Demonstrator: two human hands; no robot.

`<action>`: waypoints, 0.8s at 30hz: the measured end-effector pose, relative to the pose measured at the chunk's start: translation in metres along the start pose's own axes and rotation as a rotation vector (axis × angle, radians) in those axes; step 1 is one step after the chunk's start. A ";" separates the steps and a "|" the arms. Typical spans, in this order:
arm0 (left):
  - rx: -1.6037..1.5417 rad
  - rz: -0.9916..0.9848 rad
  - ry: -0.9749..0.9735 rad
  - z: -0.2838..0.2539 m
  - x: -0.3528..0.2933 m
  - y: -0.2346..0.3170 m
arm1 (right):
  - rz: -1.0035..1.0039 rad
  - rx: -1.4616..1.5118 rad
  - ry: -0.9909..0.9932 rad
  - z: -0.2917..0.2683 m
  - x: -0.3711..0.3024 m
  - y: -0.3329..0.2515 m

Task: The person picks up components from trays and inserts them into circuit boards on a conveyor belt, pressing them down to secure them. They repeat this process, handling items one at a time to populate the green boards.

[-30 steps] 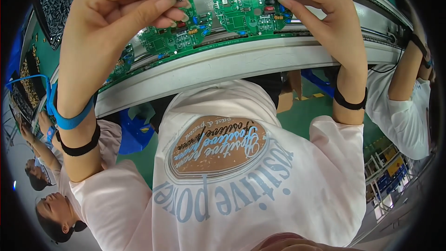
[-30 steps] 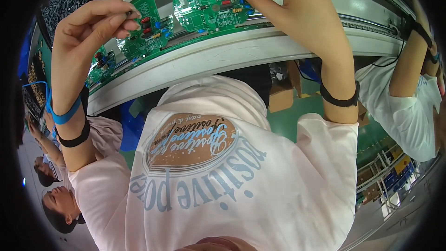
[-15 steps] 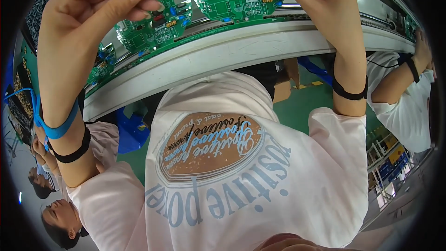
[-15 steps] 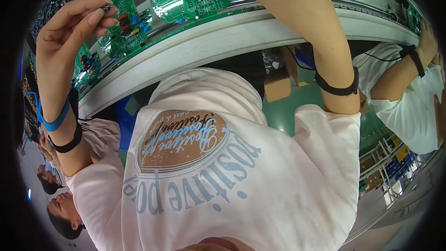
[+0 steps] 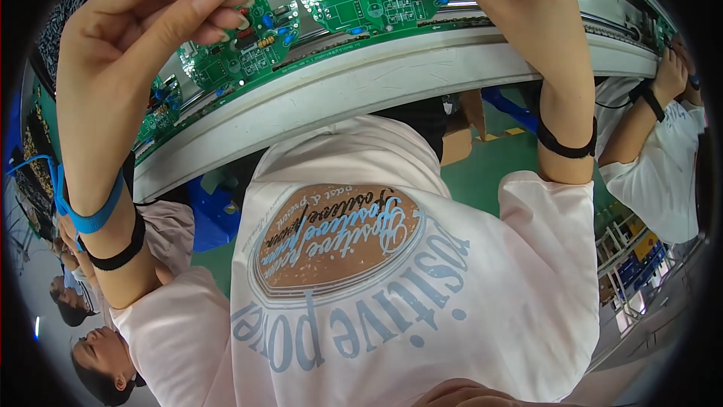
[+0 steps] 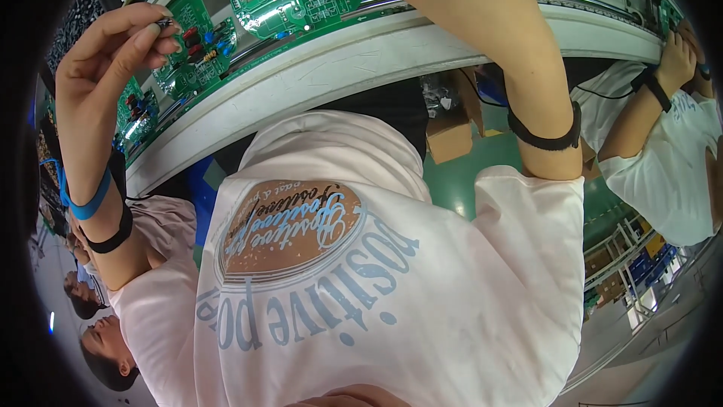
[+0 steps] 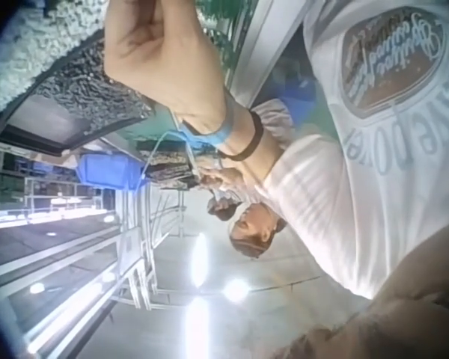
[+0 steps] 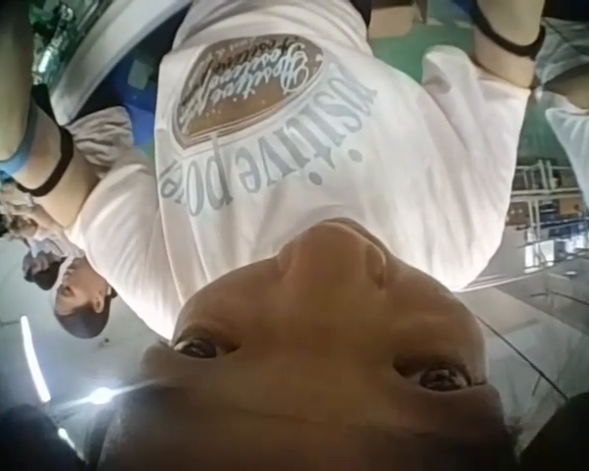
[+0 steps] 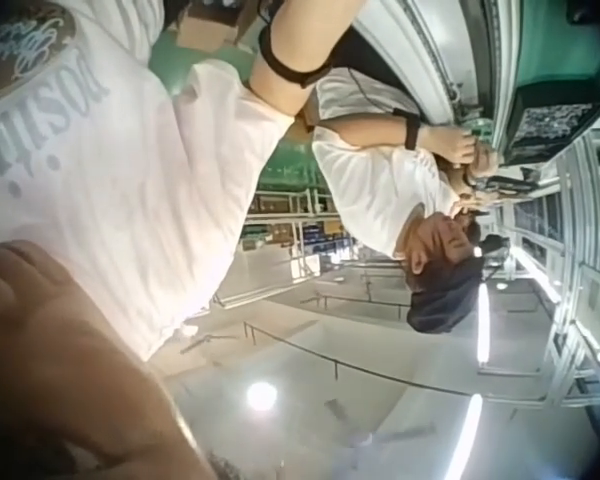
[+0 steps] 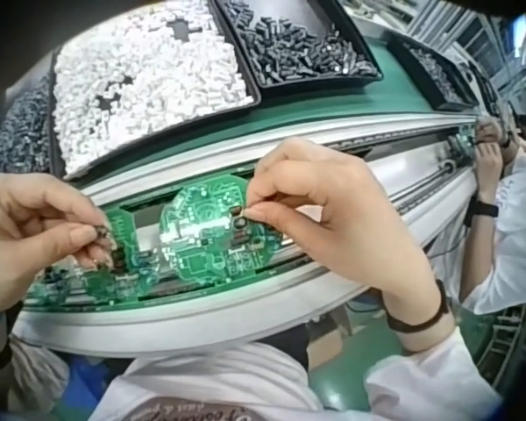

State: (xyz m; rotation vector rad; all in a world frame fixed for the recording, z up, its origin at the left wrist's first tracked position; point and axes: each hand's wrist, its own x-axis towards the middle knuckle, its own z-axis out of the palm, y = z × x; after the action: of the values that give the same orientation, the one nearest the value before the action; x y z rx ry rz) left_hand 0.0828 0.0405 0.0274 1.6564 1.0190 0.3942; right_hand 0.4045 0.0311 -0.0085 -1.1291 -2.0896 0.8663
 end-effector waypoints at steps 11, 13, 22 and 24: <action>0.023 0.037 0.027 0.003 0.001 0.001 | -0.120 -0.212 -0.063 -0.008 0.005 -0.011; 0.028 0.049 0.037 0.003 0.001 0.000 | -0.109 -0.214 -0.082 -0.008 0.006 -0.012; 0.100 0.138 0.121 0.017 0.005 -0.007 | -0.002 -0.205 -0.094 -0.007 0.006 -0.018; 0.188 0.196 0.198 0.023 0.010 -0.009 | -0.001 -0.232 -0.121 -0.008 0.008 -0.020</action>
State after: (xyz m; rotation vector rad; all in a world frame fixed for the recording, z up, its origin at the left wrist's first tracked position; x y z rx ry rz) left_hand 0.1008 0.0349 0.0089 1.9238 1.0679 0.6183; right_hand 0.3973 0.0315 0.0132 -1.2194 -2.3379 0.7206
